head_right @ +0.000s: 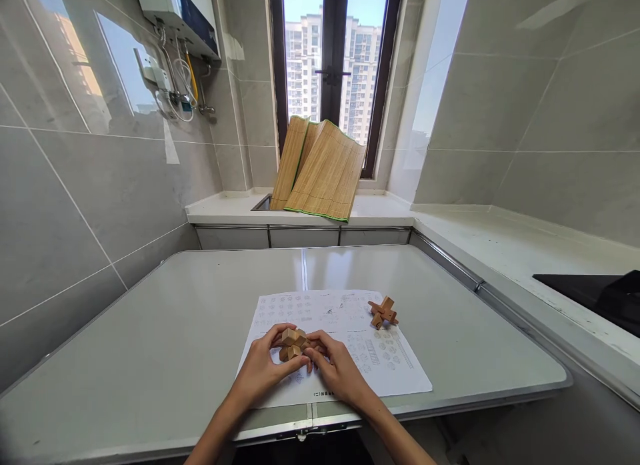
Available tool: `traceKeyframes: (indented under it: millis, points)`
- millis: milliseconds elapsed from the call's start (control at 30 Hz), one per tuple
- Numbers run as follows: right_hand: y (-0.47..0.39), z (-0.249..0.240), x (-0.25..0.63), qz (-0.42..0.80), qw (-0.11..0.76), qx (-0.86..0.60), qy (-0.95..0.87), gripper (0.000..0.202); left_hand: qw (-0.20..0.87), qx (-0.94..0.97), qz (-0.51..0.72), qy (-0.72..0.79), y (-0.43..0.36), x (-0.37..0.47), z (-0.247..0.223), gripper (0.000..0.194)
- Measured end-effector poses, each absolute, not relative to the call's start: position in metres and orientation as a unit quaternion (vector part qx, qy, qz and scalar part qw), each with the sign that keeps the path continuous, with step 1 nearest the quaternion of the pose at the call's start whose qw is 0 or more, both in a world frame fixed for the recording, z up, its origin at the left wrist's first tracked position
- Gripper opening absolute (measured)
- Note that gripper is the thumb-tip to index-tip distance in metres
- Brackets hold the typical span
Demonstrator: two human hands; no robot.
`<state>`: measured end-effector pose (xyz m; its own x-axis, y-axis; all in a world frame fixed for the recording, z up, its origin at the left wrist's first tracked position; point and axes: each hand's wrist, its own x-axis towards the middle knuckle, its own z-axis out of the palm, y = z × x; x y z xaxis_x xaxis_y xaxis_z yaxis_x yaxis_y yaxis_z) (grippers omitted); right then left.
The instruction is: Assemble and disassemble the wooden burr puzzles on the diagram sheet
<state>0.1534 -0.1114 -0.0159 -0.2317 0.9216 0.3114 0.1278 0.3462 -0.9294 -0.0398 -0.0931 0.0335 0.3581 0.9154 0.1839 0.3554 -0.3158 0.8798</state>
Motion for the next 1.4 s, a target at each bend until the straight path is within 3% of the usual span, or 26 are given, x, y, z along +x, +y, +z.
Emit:
traceKeyframes:
  millis: [167,567,900,1067,1200,1267,1400]
  points:
    - [-0.109,-0.011,0.155,0.46,0.488,-0.354,-0.652,0.03,0.363,0.719,0.381,0.454,-0.097,-0.037,0.041,0.058]
    - [-0.11,-0.007,0.16,0.464,0.48,-0.367,-0.648,0.031,0.339,0.786,0.27,0.442,-0.093,-0.04,0.043,0.041]
    - [-0.094,-0.012,0.167,0.458,0.532,-0.408,-0.584,0.047,0.133,0.799,0.323,0.49,-0.058,-0.054,-0.006,0.054]
    - [-0.091,-0.02,0.168,0.447,0.543,-0.438,-0.561,0.056,0.075,0.784,0.285,0.546,-0.037,-0.072,-0.029,0.058]
    - [-0.087,-0.028,0.165,0.427,0.541,-0.464,-0.556,0.057,0.05,0.783,0.313,0.536,-0.037,-0.076,-0.021,0.07]
    - [-0.086,-0.029,0.163,0.412,0.544,-0.469,-0.56,0.054,0.054,0.8,0.346,0.487,-0.044,-0.072,-0.011,0.063]
    - [-0.087,-0.021,0.158,0.394,0.537,-0.456,-0.59,0.048,0.099,0.848,0.339,0.395,-0.058,-0.062,0.007,0.028]
